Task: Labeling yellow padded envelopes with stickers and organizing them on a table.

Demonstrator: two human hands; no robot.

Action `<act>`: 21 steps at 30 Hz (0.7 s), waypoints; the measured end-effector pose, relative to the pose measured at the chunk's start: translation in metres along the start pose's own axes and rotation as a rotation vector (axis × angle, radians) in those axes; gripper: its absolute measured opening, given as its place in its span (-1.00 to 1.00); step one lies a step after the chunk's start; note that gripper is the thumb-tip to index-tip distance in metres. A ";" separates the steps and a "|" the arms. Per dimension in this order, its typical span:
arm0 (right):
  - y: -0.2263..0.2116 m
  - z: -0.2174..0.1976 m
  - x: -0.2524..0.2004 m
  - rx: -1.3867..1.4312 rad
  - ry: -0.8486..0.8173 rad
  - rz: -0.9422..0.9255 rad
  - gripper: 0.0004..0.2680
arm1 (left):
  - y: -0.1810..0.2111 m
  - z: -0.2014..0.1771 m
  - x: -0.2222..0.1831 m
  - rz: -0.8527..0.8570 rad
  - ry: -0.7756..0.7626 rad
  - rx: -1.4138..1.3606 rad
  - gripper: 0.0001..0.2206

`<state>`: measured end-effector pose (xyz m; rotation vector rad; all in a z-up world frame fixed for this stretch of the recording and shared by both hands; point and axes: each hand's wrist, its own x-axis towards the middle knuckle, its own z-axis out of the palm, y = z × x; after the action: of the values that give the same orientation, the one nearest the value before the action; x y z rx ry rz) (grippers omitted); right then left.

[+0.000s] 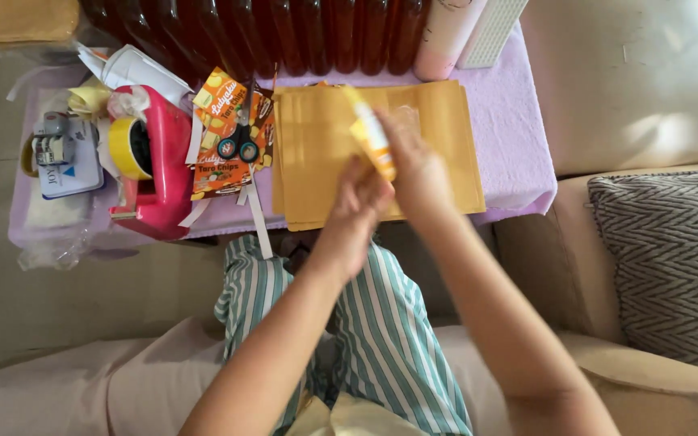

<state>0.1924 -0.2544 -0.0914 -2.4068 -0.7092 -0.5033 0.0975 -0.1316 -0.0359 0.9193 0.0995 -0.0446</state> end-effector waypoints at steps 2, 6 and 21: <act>-0.002 0.035 -0.020 0.194 -0.110 0.027 -0.29 | -0.014 -0.024 0.029 -0.042 0.158 -0.024 -0.27; -0.028 0.020 -0.025 0.693 -0.284 0.048 -0.17 | -0.048 -0.086 0.068 -0.133 0.504 -0.262 -0.54; 0.035 0.037 -0.035 0.257 0.026 0.355 -0.26 | -0.044 -0.107 0.084 -0.103 0.312 0.000 -0.48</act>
<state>0.1924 -0.2688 -0.1509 -2.2113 -0.3018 -0.2768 0.1705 -0.0726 -0.1442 0.9149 0.4365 0.0041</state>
